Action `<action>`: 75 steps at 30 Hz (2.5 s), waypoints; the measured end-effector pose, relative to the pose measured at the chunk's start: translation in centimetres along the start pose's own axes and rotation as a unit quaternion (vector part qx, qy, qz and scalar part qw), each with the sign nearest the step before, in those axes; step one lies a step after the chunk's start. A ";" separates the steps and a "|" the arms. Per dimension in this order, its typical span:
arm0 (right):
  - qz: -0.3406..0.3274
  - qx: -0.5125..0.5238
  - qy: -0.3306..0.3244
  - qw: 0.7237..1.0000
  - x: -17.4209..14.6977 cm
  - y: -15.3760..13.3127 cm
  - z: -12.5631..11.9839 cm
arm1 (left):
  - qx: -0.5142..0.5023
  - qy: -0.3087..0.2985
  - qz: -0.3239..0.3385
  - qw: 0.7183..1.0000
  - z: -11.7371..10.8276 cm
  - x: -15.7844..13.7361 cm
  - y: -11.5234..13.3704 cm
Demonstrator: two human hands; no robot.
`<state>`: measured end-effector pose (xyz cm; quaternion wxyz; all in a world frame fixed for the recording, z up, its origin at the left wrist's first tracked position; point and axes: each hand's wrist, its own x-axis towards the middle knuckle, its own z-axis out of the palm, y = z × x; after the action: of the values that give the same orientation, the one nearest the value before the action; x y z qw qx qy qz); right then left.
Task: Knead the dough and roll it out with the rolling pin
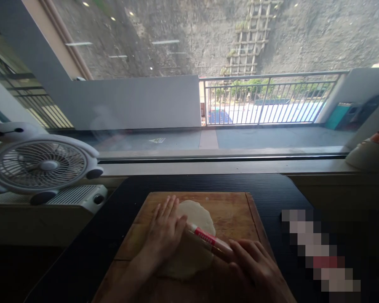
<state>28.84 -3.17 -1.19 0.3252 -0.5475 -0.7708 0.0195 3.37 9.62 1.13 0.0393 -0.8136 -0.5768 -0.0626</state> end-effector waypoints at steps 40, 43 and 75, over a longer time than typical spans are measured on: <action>-0.001 0.006 0.015 1.000 -1.3 0.1 -0.1 | -0.021 0.020 0.062 0.998 -0.9 -3.3 -0.3; 0.031 -0.014 0.011 0.999 0.1 0.4 -1.0 | -0.029 -0.031 0.027 0.999 -0.7 3.4 2.7; 0.021 -0.087 0.076 0.993 -0.9 0.3 0.0 | -0.067 -0.055 0.053 0.995 -1.0 7.6 6.6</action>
<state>29.27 -3.78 -1.73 0.3337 -0.5898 -0.7307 -0.0823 12.06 14.39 3.27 -0.0440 -0.8462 -0.5284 -0.0536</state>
